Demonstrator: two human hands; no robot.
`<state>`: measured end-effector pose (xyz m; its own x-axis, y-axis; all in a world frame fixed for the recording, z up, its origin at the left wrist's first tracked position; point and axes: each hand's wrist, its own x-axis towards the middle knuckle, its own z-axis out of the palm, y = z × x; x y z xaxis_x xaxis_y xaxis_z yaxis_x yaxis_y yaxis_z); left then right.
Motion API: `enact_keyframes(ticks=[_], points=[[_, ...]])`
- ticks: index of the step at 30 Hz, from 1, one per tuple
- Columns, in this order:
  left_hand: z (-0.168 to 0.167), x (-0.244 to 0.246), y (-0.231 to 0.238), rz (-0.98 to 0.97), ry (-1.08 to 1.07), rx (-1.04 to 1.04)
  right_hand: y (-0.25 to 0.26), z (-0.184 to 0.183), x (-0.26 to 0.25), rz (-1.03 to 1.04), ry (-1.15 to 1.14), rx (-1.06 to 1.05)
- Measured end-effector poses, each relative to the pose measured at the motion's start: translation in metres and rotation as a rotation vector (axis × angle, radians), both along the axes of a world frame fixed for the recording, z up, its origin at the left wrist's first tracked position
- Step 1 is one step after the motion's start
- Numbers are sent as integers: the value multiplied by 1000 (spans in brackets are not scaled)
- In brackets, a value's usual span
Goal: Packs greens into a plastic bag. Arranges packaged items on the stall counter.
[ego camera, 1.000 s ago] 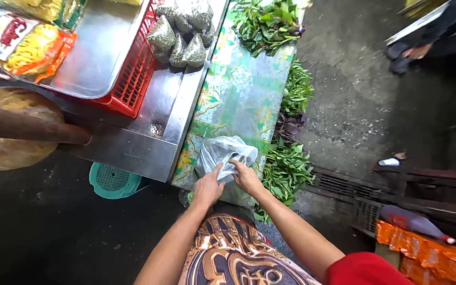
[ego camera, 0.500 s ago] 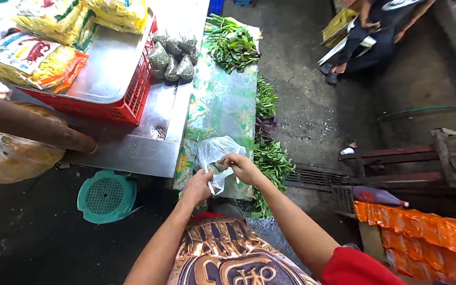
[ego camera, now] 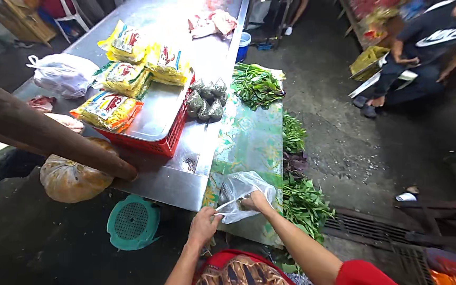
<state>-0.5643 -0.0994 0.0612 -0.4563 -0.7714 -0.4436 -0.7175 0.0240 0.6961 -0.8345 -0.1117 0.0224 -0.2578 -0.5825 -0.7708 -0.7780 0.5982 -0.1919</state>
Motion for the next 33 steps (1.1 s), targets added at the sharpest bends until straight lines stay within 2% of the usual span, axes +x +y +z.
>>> enact_keyframes(ticks=[2, 4, 7, 9, 11, 15, 17, 19, 23, 25, 29, 31, 33], points=[[2, -4, -7, -11, 64, -26, 13, 21, -12, -123, -179, -129], [2, -9, -12, -24, 155, -42, 33, 46, -23, -299, -466, -323], [-4, -20, -19, 10, 231, -45, 46, 72, -26, -753, -1010, -633], [-9, -27, -23, 48, 247, -64, 29, 90, -27, -1012, -1391, -655], [-10, -32, -26, 75, 267, -99, 0, 105, -31, -992, -1577, -624], [-7, -24, -37, 116, 341, -159, -71, 130, -35, -690, -1729, -711], [-14, -12, -46, 133, 390, -140, -105, 147, -29, -552, -1595, -815], [-15, 1, -58, 93, 414, -9, -136, 161, -14, -554, -1356, -892], [-14, 13, -98, -194, 412, 260, -220, 160, 17, -648, -955, -1003], [-16, 18, -104, -271, 476, 252, -269, 152, 27, -575, -674, -1022], [-25, 23, -97, -331, 587, 155, -346, 144, 58, -278, 21, -898], [-28, 24, -97, -361, 619, 147, -369, 127, 75, -210, 206, -845], [-28, 25, -97, -383, 636, 160, -379, 107, 85, -182, 257, -830]])
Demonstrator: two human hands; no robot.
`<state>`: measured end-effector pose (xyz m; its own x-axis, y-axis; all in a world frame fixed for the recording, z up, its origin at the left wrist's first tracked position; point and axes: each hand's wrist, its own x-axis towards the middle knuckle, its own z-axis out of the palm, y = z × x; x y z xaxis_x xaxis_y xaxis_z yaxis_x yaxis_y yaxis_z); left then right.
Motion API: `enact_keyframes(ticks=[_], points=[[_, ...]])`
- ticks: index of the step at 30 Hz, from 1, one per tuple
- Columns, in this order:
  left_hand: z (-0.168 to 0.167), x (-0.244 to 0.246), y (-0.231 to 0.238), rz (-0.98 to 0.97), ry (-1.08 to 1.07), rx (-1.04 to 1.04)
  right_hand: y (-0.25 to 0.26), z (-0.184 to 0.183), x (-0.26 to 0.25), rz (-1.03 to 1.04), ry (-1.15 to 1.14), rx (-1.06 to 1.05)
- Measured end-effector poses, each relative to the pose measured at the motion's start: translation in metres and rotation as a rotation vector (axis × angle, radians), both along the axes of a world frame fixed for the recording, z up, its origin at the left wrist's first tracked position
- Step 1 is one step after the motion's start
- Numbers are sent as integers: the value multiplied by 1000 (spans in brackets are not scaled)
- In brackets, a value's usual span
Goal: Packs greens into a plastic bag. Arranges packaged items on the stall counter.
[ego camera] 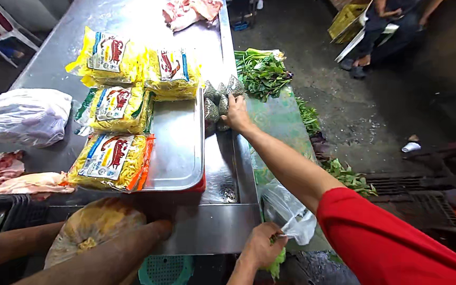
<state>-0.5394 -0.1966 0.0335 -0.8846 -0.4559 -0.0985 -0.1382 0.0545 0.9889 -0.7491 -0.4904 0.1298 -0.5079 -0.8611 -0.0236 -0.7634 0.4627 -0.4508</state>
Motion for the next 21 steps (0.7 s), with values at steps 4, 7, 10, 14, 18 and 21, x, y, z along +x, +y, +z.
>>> enact_keyframes(ticks=[4, 7, 10, 14, 18, 21], points=[[-1, 2, -4, -36, 31, -18, 3, -23, 0, 32, -26, -107], [-6, 1, -2, -14, 87, -43, 24, -23, -11, 99, -124, -248], [-9, 0, -1, -4, 97, -39, 74, -12, -19, 125, -237, -401], [-12, 2, 4, 35, 102, -55, 206, -26, -40, 64, -361, -360], [-12, -9, 18, 216, 35, -190, 349, -56, -44, 90, -443, -240], [0, -14, 25, 280, -95, -204, 414, -82, -48, 164, -457, 23]])
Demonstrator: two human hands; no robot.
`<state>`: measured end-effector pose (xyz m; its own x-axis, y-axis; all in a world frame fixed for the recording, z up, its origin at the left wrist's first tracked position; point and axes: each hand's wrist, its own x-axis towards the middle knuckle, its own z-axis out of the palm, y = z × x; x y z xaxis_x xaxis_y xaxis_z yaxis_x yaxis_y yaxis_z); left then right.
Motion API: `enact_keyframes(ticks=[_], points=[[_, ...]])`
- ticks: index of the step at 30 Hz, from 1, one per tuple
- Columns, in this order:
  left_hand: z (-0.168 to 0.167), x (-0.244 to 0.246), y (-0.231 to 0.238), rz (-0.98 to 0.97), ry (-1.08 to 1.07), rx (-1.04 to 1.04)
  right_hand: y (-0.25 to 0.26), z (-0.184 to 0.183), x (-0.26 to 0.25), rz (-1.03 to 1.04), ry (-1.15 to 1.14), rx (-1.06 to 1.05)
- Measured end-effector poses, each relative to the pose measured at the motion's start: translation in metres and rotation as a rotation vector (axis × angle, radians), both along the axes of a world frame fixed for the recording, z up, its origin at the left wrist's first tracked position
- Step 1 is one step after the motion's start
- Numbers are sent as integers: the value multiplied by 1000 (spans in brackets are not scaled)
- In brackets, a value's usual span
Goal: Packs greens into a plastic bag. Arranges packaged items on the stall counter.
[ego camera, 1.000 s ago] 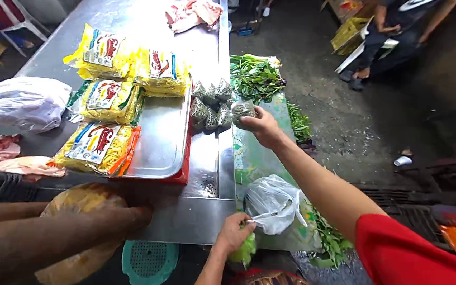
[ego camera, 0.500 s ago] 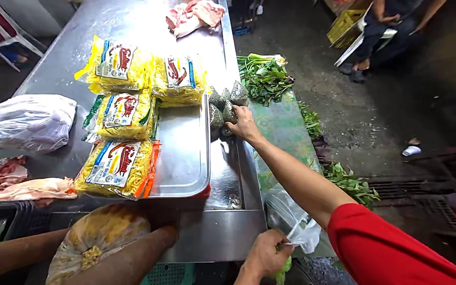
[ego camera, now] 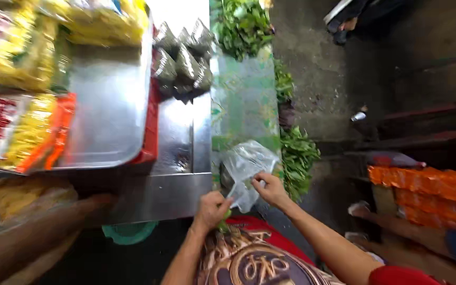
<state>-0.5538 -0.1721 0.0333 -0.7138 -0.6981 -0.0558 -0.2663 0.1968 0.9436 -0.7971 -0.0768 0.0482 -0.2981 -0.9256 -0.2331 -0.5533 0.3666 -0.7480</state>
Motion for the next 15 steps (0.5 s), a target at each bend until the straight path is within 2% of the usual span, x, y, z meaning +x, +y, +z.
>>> enact_keyframes(ticks=[2, 4, 8, 10, 12, 15], points=[[4, -3, -1, 16, -66, 36, 13, -25, -4, 132, 21, 117], [8, -7, 0, 55, -31, 98, 4, -43, -7, 204, 64, 195], [35, -30, 24, 103, 47, 305, -31, -49, -26, 345, 23, 635], [49, -49, 38, 107, 12, 319, -42, -47, -40, 450, -31, 758], [55, -62, 46, 128, -26, 295, -42, -50, -44, 535, -48, 806], [58, -67, 47, 161, -116, 231, -30, -58, -31, 555, -27, 772]])
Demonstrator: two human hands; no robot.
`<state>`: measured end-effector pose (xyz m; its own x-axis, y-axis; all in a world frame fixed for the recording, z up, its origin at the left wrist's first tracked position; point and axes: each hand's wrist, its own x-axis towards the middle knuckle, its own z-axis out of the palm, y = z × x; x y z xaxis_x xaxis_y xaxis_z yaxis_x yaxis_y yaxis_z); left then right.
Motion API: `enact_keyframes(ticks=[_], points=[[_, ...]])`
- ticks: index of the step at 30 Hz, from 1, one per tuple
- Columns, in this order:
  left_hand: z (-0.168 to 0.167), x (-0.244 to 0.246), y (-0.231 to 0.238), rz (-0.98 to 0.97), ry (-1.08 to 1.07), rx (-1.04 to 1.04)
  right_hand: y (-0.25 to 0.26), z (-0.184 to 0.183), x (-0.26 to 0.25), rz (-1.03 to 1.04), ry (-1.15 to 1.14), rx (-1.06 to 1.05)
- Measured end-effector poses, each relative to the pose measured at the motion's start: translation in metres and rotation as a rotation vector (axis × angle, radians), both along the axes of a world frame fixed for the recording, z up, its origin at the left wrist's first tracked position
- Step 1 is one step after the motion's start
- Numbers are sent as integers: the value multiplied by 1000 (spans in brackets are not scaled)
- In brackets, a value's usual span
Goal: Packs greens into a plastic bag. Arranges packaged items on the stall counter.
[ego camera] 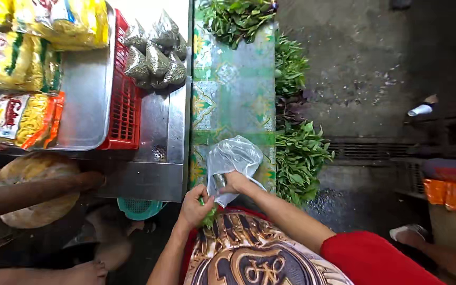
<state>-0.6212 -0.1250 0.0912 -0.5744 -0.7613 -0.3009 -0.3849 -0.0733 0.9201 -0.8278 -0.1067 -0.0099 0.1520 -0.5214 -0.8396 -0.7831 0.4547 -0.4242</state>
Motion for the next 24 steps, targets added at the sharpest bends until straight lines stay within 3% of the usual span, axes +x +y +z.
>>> enact_keyframes(ticks=[4, 7, 13, 17, 21, 24], points=[[9, 4, -10, -68, -155, -89, -4, -1, 15, 54, 25, -30], [6, 14, -24, -99, -209, -185, -1, 9, 8, -33, 18, -49], [-46, 40, -43, -86, -246, -407, 5, 78, -39, -349, -258, -303], [-62, 40, -45, -141, -158, -518, -8, 134, -31, -552, -346, -584], [-63, 48, -47, -144, 9, -506, -81, 169, -2, -829, -442, -851], [-65, 52, -49, -128, 62, -486, -174, 199, 20, -994, -493, -866]])
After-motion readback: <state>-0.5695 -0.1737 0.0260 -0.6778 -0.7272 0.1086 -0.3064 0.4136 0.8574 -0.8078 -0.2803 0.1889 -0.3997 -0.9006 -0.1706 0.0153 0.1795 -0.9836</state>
